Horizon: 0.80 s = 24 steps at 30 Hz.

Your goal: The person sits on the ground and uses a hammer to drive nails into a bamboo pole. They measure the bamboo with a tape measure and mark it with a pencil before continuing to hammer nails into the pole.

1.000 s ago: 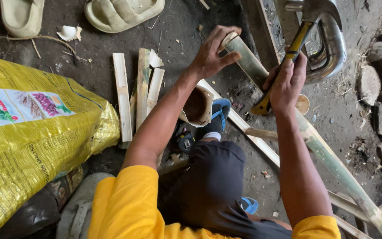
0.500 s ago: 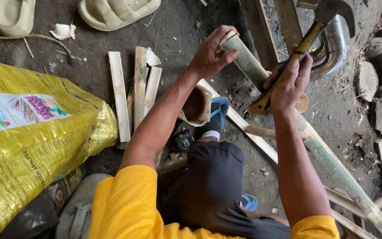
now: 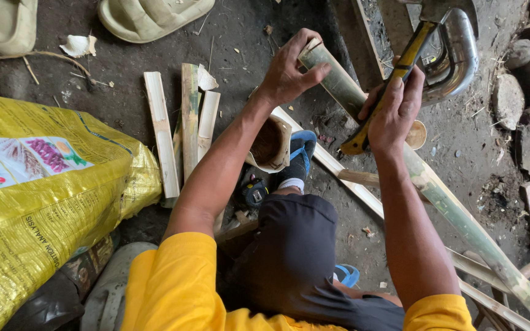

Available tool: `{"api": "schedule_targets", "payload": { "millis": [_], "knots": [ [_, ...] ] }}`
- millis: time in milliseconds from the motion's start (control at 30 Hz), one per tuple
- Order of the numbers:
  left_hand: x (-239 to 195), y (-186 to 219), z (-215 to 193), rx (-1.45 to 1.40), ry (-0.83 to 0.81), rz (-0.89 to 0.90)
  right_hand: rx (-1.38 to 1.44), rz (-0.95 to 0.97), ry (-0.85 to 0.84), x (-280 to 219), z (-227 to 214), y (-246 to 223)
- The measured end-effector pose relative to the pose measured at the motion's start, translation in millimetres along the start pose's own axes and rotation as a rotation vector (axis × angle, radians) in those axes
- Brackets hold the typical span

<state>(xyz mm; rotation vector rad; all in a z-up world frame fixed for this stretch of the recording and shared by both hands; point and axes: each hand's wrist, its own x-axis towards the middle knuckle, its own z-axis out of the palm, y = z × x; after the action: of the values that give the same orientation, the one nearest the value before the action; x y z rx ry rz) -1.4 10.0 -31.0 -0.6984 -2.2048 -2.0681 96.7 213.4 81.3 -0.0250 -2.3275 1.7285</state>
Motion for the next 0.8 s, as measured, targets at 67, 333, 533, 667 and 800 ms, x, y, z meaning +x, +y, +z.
{"api": "schedule_targets", "payload": {
  "millis": [67,333,533,667,800],
  "knots": [
    [3,-1,-2,-0.05,0.012,0.021,0.006,-0.036,-0.016,2,1,0],
    [-2,6,-4,-0.103,0.021,0.046,0.014,-0.003,0.009,-3,3,0],
    [-3,9,2,-0.139,0.036,-0.035,-0.04,0.003,0.004,-9,3,4],
    [3,15,0,-0.157,0.078,-0.022,-0.151,0.024,-0.008,-2,6,-18],
    [-1,16,-1,-0.147,0.12,0.037,-0.106,-0.196,-0.119,-18,-11,-75]
  ]
}}
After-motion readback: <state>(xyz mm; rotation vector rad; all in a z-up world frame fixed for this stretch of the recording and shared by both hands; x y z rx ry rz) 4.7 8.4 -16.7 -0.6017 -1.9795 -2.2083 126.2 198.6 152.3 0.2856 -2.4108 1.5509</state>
